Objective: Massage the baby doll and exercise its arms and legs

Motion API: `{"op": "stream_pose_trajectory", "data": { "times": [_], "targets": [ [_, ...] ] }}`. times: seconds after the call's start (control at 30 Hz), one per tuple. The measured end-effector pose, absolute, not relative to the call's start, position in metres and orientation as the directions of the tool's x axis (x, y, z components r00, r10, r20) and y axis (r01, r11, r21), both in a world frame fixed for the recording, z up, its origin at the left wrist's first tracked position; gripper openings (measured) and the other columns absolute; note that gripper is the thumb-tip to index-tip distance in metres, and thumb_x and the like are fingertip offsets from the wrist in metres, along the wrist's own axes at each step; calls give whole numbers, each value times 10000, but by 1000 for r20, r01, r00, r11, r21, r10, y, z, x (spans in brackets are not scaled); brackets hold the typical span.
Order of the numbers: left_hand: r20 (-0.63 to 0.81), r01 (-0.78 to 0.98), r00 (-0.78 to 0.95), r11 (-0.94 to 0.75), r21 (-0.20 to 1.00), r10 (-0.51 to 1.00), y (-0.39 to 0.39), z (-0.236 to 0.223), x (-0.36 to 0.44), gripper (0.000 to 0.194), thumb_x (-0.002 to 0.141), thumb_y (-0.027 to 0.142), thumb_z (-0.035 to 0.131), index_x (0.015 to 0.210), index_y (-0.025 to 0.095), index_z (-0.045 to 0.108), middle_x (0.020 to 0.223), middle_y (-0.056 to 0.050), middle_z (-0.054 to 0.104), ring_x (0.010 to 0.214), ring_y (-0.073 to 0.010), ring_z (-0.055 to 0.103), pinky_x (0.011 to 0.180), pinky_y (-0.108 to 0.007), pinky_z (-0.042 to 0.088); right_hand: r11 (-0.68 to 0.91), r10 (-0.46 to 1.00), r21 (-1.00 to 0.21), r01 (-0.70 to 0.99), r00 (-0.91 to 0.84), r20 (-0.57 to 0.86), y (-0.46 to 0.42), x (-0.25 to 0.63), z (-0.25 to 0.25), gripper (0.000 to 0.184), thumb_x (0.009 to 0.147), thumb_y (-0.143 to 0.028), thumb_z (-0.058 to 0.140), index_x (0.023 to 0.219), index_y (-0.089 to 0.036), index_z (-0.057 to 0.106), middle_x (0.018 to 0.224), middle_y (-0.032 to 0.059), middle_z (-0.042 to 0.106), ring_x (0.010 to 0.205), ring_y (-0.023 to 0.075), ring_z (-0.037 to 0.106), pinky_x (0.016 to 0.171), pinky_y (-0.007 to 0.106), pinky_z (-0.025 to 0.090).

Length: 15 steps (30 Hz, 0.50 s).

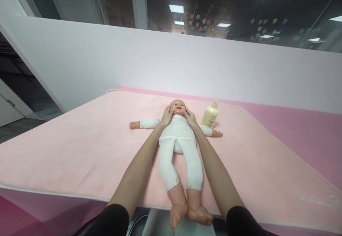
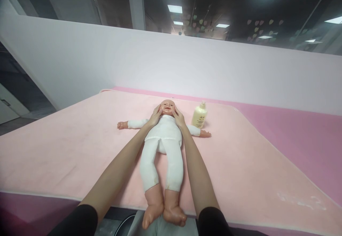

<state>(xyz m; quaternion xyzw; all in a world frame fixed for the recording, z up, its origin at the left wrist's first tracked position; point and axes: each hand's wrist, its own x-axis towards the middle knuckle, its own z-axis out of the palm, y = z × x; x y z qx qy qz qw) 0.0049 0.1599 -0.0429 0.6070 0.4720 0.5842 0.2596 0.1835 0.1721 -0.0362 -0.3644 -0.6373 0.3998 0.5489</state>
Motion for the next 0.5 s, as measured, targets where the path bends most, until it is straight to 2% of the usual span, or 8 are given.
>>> {"op": "stream_pose_trajectory", "data": {
  "times": [0.17, 0.27, 0.37, 0.43, 0.5],
  "targets": [
    [466, 245, -135, -426, 871, 875, 159, -45, 2, 591, 952, 523, 410, 1419, 168, 478, 1527, -128, 418, 1438, -237, 349, 1218, -411, 221, 399, 909, -917, -28, -120, 399, 177, 182, -43, 822, 752, -676, 632, 1391, -168, 540, 1461, 77, 500, 1368, 255, 469, 1155, 426, 367],
    [463, 201, -151, -431, 880, 874, 158, -46, 0, 593, 965, 507, 377, 1404, 126, 491, 1506, -155, 441, 1417, -236, 385, 1196, -402, 275, 389, 913, -916, -100, -95, 398, 181, 179, -48, 793, 779, -686, 593, 1374, -163, 555, 1428, 103, 539, 1324, 259, 518, 1107, 445, 425],
    [434, 147, -158, -414, 898, 887, 155, -44, 1, 580, 967, 511, 365, 1397, 146, 498, 1502, -144, 451, 1394, -238, 421, 1162, -409, 333, 366, 924, -920, -142, -62, 377, 182, 177, -48, 762, 800, -694, 555, 1341, -158, 578, 1386, 130, 577, 1275, 264, 561, 1061, 462, 466],
    [424, 148, -143, -404, 903, 894, 153, -41, 2, 580, 946, 521, 421, 1397, 167, 501, 1503, -132, 453, 1394, -247, 422, 1159, -411, 337, 361, 927, -925, -120, -61, 369, 179, 176, -44, 727, 795, -683, 572, 1300, -162, 607, 1361, 130, 598, 1268, 265, 565, 1075, 462, 453],
    [427, 192, -137, -399, 896, 894, 149, -37, 5, 617, 885, 510, 556, 1404, 181, 495, 1505, -127, 452, 1403, -262, 407, 1171, -411, 318, 365, 926, -928, -74, -68, 370, 174, 175, -40, 711, 758, -648, 646, 1279, -165, 618, 1356, 123, 602, 1278, 267, 553, 1104, 446, 427]
  ]
}}
